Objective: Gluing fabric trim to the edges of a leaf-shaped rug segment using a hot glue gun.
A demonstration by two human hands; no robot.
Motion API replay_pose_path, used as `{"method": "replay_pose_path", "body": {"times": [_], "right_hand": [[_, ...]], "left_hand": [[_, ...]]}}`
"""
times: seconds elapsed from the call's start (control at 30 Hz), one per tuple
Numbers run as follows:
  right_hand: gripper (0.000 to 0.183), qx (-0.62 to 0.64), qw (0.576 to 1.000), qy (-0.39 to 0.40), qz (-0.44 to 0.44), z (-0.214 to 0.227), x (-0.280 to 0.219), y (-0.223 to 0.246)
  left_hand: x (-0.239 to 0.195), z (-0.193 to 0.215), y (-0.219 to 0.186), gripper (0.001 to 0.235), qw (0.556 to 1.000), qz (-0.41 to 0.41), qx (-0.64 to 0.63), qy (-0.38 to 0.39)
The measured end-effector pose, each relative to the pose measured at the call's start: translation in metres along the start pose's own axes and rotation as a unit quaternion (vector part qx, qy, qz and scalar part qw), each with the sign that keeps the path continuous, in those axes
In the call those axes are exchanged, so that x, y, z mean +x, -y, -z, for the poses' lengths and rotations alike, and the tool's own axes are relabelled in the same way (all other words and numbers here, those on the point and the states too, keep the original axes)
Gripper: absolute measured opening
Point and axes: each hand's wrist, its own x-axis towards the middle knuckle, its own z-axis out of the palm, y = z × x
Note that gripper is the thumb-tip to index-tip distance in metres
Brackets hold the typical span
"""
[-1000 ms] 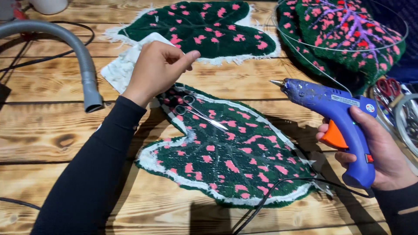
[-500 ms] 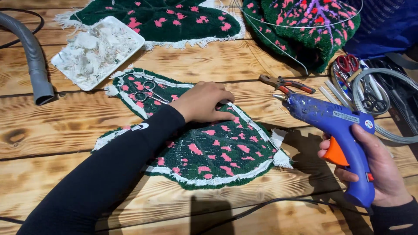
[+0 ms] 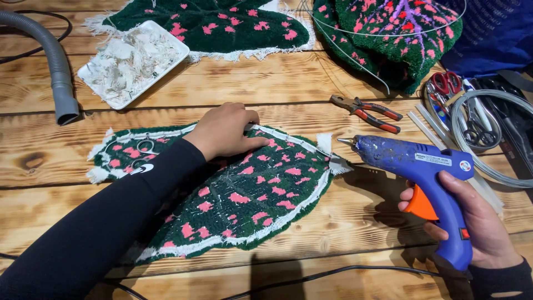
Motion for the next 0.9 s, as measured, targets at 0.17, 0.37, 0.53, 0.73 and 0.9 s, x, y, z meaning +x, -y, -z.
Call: {"method": "replay_pose_path", "body": {"times": [0.17, 0.37, 0.53, 0.73, 0.9], "right_hand": [[0.051, -0.023, 1.000, 0.010, -0.004, -0.005, 0.010, -0.001], [0.052, -0.067, 0.997, -0.019, -0.032, -0.031, 0.020, 0.009], [0.052, -0.102, 0.993, -0.038, -0.039, -0.039, 0.024, 0.016], [0.051, -0.159, 0.981, -0.084, -0.077, -0.040, 0.033, 0.018], [0.049, -0.216, 0.967, -0.099, -0.095, -0.056, 0.044, 0.022]], "left_hand": [[-0.008, 0.016, -0.001, 0.056, 0.995, 0.073, 0.038, 0.053], [0.040, 0.000, -0.011, 0.053, 0.992, -0.040, -0.100, 0.063], [0.081, -0.026, -0.037, 0.048, 0.971, -0.071, -0.211, 0.086], [0.093, -0.046, -0.029, 0.029, 0.936, -0.053, -0.309, 0.157], [0.095, -0.054, -0.022, 0.022, 0.895, -0.047, -0.417, 0.152]]}}
